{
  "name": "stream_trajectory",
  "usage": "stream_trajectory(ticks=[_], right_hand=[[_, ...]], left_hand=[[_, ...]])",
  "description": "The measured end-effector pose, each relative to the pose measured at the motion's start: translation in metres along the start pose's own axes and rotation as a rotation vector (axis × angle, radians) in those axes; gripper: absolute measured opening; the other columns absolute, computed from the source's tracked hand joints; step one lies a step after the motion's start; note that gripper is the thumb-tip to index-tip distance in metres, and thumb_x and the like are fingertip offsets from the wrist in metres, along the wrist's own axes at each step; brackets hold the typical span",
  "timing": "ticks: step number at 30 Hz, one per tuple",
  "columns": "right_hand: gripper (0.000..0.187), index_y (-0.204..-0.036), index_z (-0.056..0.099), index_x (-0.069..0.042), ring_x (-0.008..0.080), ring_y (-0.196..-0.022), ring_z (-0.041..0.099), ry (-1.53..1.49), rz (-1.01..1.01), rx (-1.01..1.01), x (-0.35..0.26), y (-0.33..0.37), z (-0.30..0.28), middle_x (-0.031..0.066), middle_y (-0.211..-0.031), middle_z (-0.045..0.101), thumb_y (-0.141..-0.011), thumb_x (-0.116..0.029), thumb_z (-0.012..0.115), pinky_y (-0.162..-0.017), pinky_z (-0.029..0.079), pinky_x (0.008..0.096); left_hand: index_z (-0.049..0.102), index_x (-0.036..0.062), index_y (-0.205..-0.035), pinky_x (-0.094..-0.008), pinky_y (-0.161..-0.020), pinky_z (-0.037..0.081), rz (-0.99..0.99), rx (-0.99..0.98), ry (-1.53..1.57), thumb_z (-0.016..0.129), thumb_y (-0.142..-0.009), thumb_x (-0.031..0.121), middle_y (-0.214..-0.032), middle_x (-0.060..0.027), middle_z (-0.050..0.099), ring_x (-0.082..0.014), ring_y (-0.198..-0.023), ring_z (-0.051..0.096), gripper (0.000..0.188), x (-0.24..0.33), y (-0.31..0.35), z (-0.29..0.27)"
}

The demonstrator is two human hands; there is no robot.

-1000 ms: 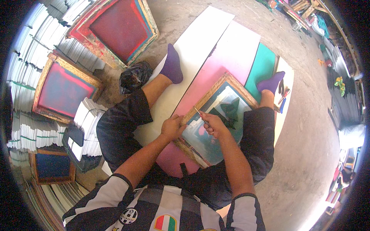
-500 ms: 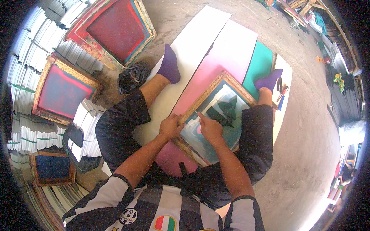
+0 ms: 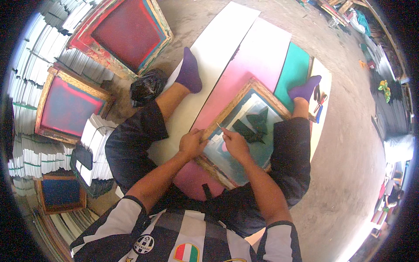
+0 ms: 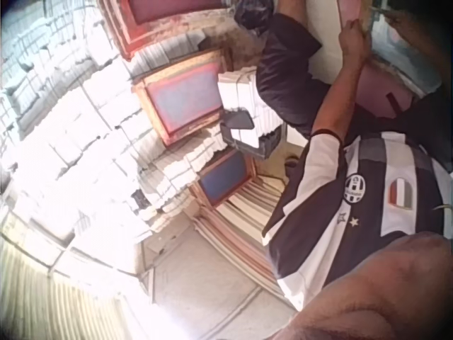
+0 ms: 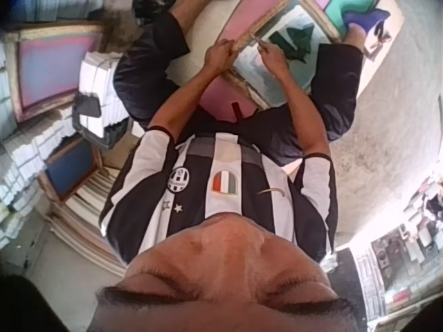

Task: The person sits on the floor and uses a small tool to scrape or adjust the edge of a screen printing frame. The person holds the frame steady with one hand while working along the border with the other.

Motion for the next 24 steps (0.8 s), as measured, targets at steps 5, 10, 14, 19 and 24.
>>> stream_trajectory(ticks=[5,10,14,19,24], right_hand=[[0.039,-0.142,0.065,-0.024,0.0459,-0.089,0.072,0.337,0.117,-0.147,-0.024,0.010,-0.011,0.0257,-0.098,0.074,-0.105,-0.031,0.056,-0.081,0.058,0.0513],[0.040,-0.144,0.063,-0.030,0.0416,-0.078,0.072,-0.402,-0.011,-0.010,0.029,-0.006,0.024,0.0192,-0.085,0.074,-0.105,-0.033,0.057,-0.073,0.057,0.0513],[0.042,-0.146,0.062,-0.020,0.0264,-0.070,0.070,0.301,-0.060,0.027,-0.008,0.005,0.002,0.0086,-0.081,0.075,-0.105,-0.027,0.063,-0.069,0.056,0.0433],[0.047,-0.151,0.057,-0.021,0.0279,-0.066,0.069,-0.120,-0.226,0.119,0.036,-0.012,0.017,0.0107,-0.079,0.072,-0.106,-0.032,0.061,-0.063,0.054,0.0446],[0.044,-0.150,0.059,-0.024,0.0126,-0.044,0.042,-0.841,0.501,-0.377,0.033,0.004,0.033,0.0025,-0.066,0.055,-0.108,-0.035,0.058,-0.041,0.034,0.0309]], left_hand=[[0.068,0.0021,-0.125,-0.0472,-0.082,0.057,0.001,0.016,0.017,0.076,-0.085,0.028,-0.105,-0.0144,0.069,-0.0367,-0.093,0.071,0.048,-0.002,0.002,-0.004],[0.069,0.0031,-0.124,-0.0469,-0.082,0.057,0.014,0.026,0.012,0.076,-0.085,0.028,-0.104,-0.0137,0.069,-0.0360,-0.093,0.071,0.046,0.000,-0.001,-0.002],[0.069,0.0038,-0.124,-0.0466,-0.083,0.057,-0.014,0.024,0.022,0.076,-0.086,0.029,-0.103,-0.0136,0.069,-0.0357,-0.094,0.071,0.046,-0.007,0.003,-0.003],[0.069,0.0039,-0.124,-0.0466,-0.083,0.057,0.004,0.007,0.025,0.075,-0.086,0.030,-0.104,-0.0136,0.069,-0.0356,-0.095,0.070,0.047,0.003,-0.002,0.000],[0.068,0.0039,-0.125,-0.0471,-0.083,0.056,-0.017,0.007,0.014,0.075,-0.087,0.032,-0.105,-0.0140,0.069,-0.0361,-0.095,0.070,0.048,-0.008,0.003,0.001]])
Point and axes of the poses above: each hand's wrist, its own y-axis away from the middle knuckle, its own z-axis out of the palm, x = y × z, the point moved 10 cm from there along -y, towards the middle knuckle
